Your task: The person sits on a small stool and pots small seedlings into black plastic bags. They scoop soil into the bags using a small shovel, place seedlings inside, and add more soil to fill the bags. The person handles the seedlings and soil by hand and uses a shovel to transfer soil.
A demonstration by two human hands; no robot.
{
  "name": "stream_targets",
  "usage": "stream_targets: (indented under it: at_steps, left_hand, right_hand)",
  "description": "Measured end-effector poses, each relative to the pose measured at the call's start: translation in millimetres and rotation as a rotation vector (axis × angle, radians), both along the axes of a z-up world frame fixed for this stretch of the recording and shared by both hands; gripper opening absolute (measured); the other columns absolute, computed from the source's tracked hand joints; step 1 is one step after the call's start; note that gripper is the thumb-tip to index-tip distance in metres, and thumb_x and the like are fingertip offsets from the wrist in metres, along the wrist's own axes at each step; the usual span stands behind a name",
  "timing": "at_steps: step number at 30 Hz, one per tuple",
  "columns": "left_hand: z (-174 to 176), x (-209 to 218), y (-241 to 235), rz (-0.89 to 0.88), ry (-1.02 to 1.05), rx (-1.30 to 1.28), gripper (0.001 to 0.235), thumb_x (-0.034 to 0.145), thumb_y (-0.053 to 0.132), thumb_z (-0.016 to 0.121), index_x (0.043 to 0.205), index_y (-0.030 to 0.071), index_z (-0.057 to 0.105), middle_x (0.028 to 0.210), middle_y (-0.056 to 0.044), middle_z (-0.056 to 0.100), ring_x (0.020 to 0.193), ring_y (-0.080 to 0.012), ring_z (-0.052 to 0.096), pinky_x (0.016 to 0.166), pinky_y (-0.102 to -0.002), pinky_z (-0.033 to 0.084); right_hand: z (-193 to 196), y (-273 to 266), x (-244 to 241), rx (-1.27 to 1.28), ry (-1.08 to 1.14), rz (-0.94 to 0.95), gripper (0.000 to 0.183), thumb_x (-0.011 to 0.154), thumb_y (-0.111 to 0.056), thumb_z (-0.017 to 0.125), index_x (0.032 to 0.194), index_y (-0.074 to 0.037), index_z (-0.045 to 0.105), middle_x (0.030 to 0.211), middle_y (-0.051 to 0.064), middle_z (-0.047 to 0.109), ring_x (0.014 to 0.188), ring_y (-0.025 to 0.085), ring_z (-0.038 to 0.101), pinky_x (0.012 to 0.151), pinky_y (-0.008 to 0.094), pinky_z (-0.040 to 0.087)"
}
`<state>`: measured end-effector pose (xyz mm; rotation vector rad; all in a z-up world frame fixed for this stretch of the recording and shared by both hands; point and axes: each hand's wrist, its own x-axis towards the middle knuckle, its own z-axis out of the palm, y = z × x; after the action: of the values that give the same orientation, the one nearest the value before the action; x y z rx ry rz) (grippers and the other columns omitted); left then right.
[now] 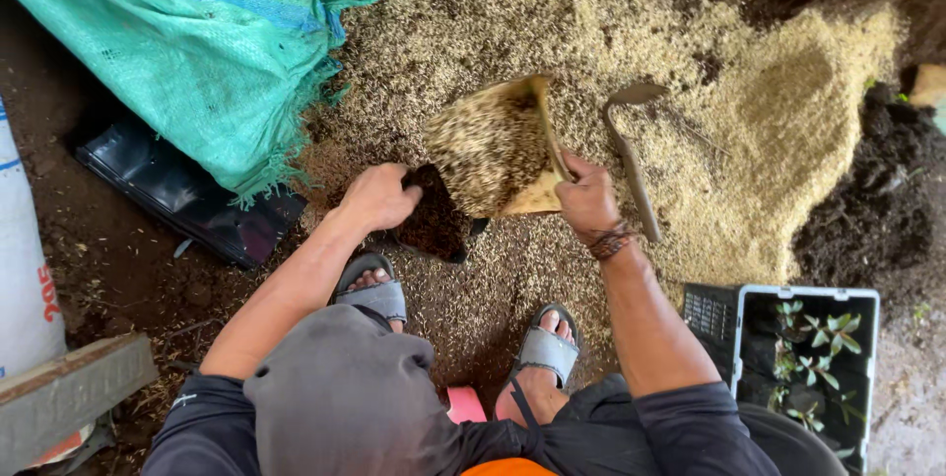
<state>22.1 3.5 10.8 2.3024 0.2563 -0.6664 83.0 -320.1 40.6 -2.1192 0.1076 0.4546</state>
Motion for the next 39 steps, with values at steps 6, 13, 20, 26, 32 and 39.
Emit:
stream_targets:
  at_steps: [6,13,20,26,32,39]
  left_hand:
    - [-31,0,-3,0.071,-0.093,0.175,0.028,0.087,0.019,0.064,0.100,-0.005,0.074,0.103,-0.031,0.070,0.098,-0.0459,0.069,0.090,-0.051,0.055]
    - [-10,-26,-22,-0.006,-0.748,0.211,0.042,0.076,0.013,0.067,0.113,-0.007,0.066,0.107,-0.032,0.069,0.097,-0.0505,0.066,0.083,-0.053,0.054]
    - [13,-29,-48,-0.372,-0.197,0.351,0.038,0.085,0.018,0.071,0.114,-0.006,0.062,0.110,-0.028,0.068,0.102,-0.0431,0.069,0.088,-0.049,0.057]
    - [-37,0,-69,-0.508,-0.070,0.458,0.040,0.083,0.004,0.064,0.119,-0.011,0.059,0.111,-0.032,0.069,0.105,-0.0438,0.069,0.090,-0.048,0.058]
    - [-49,7,-76,-0.496,-0.182,0.304,0.053,0.080,0.008,0.065,0.130,-0.009,0.055,0.120,-0.037,0.060,0.112,-0.0491,0.061,0.096,-0.050,0.050]
    - [-23,-4,-44,-0.579,-0.234,0.245,0.063,0.076,0.041,0.081,0.125,0.004,0.069,0.134,-0.023,0.060,0.123,-0.0401,0.059,0.105,-0.043,0.047]
  right_hand:
    - [20,36,-53,-0.105,-0.592,0.235,0.058,0.090,-0.003,0.064,0.145,-0.020,0.056,0.132,0.024,0.055,0.098,0.026,0.070,0.070,0.031,0.065]
    - [9,13,-40,-0.394,-0.697,-0.061,0.065,0.098,0.002,0.063,0.156,-0.023,0.045,0.133,0.024,0.056,0.104,0.029,0.067,0.077,0.030,0.065]
    - [-34,-29,-34,-0.253,0.056,-0.292,0.085,0.092,-0.025,0.063,0.160,-0.015,0.014,0.149,0.025,0.043,0.111,0.038,0.063,0.088,0.044,0.054]
    - [-22,-43,-43,-0.443,-0.028,0.227,0.083,0.090,-0.045,0.065,0.159,-0.019,0.027,0.148,0.029,0.045,0.129,0.040,0.055,0.111,0.047,0.046]
    - [89,-142,-26,-0.617,0.319,0.260,0.057,0.097,-0.043,0.053,0.153,-0.037,0.044,0.137,0.018,0.063,0.118,0.030,0.070,0.109,0.045,0.051]
    - [138,-340,-72,-0.724,0.194,-0.368,0.032,0.104,-0.022,0.058,0.135,-0.017,0.065,0.136,0.010,0.063,0.111,0.025,0.066,0.092,0.039,0.055]
